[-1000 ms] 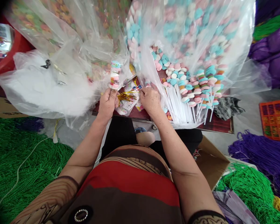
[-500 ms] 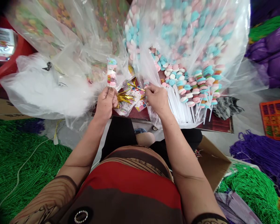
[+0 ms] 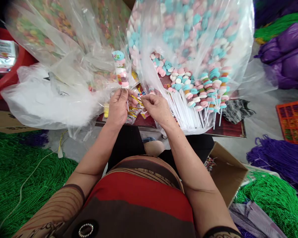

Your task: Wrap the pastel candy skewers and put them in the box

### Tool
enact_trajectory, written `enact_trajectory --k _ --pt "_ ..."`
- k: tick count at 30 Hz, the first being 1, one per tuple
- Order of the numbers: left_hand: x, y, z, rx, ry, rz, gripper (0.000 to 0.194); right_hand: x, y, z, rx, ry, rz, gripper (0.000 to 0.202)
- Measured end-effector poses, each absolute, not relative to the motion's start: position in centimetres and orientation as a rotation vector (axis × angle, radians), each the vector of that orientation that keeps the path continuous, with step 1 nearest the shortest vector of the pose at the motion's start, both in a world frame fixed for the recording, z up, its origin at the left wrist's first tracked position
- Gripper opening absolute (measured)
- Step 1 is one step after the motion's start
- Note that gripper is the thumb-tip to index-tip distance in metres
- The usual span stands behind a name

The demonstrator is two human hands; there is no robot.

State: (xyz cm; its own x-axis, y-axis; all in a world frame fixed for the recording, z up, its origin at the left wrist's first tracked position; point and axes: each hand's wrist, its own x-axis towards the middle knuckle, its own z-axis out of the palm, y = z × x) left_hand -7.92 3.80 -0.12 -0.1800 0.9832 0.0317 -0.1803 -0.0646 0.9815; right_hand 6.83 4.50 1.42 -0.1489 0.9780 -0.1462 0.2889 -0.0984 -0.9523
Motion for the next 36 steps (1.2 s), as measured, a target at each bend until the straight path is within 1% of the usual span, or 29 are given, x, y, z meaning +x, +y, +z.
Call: enact_trajectory --k 4,8,14,19,21,28,33,36 --pt "-8.2 3.9 -0.9 1.068 1.206 1.421 0.043 6.1 4.7 0.9 -1.429 -1.566 1.224 0.018" --pt "-8.8 4.1 -1.5 1.119 1.25 1.443 0.042 5.5 4.7 0.9 -1.36 -1.511 1.362 0.022" --pt "-9.1 4.2 -1.9 1.079 1.235 1.415 0.041 5.2 5.1 0.7 -1.478 -1.519 1.192 0.012" --pt "-9.3 4.4 -1.8 1.037 1.286 1.42 0.038 5.1 5.4 0.5 -1.416 -1.325 1.42 0.023" --pt "-9.5 4.5 -1.8 1.041 1.324 1.406 0.037 5.0 5.5 0.3 -1.395 -1.293 1.448 0.025" --pt "-9.8 4.9 -1.8 1.115 1.462 1.319 0.037 5.1 6.0 -0.3 -1.393 -1.317 1.316 0.023" --pt "-9.7 4.8 -2.0 1.17 1.465 1.344 0.042 4.9 5.9 -0.3 -1.379 -1.297 1.346 0.023" --pt "-9.6 4.7 -2.2 1.177 1.456 1.373 0.042 4.8 5.9 -0.5 -1.398 -1.298 1.297 0.021"
